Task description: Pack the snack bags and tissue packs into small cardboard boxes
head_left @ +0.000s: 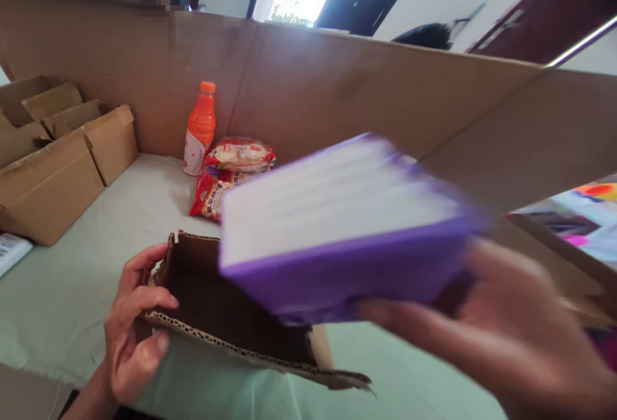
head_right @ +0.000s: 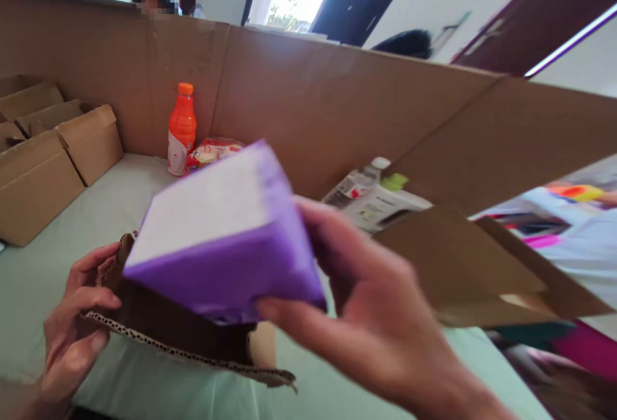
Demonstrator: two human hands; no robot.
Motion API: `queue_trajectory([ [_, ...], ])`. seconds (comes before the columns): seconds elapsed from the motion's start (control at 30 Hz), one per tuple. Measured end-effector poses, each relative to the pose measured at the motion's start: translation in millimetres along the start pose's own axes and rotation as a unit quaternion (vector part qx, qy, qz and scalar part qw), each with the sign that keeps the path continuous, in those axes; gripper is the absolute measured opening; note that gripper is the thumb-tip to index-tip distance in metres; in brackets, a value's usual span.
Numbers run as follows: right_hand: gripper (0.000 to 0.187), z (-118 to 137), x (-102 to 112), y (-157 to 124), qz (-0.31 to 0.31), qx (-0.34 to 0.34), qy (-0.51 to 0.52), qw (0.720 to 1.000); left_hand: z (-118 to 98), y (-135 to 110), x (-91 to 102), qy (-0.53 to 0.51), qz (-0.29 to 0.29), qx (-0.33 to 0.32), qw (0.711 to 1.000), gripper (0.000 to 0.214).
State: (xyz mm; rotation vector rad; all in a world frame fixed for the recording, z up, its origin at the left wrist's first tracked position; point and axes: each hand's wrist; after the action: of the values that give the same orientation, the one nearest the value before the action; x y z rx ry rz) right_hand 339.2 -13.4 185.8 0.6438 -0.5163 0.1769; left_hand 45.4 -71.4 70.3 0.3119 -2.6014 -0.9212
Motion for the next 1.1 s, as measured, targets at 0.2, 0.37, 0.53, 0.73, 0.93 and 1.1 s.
queue_trajectory([
  [0.2, 0.042, 13.9, -41.3, -1.8, 0.196, 0.097, -0.217, 0.951, 3.0, -2.6, -0.6, 0.019, -0.008, -0.006, 1.000, 0.015],
  [0.37, 0.054, 23.8, -46.2, -0.6, 0.273, 0.100, -0.237, 0.927, 2.0, -3.4, 2.2, 0.043, -0.003, -0.013, 0.999, 0.016],
  [0.53, 0.064, 9.6, -57.9, -3.0, 0.336, 0.053, -0.226, 0.913, 4.1, -4.6, 2.4, 0.040, -0.004, -0.010, 0.999, 0.018],
  [0.73, 0.069, -13.1, -83.6, -0.8, 0.495, -0.063, -0.259, 0.827, 4.0, -4.8, 0.5, 0.024, 0.017, -0.018, 0.999, 0.019],
  [0.93, 0.046, -4.3, -88.3, 13.6, 0.542, -0.065, -0.297, 0.783, 4.9, -5.6, -3.0, 0.027, -0.002, -0.028, 0.999, 0.023],
  [1.1, 0.034, 11.7, -47.1, 20.1, 0.450, -0.021, -0.271, 0.851, 0.2, -10.2, -10.6, -0.027, -0.071, -0.004, 0.997, 0.055],
])
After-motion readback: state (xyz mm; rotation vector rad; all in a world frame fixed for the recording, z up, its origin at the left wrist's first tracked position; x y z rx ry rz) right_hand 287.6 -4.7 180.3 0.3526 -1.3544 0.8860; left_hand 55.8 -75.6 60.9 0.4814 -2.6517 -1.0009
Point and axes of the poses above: each hand's wrist, its own y-axis towards the middle knuckle, its own x-axis out of the back of the hand, z = x × y, and after that the axes turned 10 degrees about y, right-handed
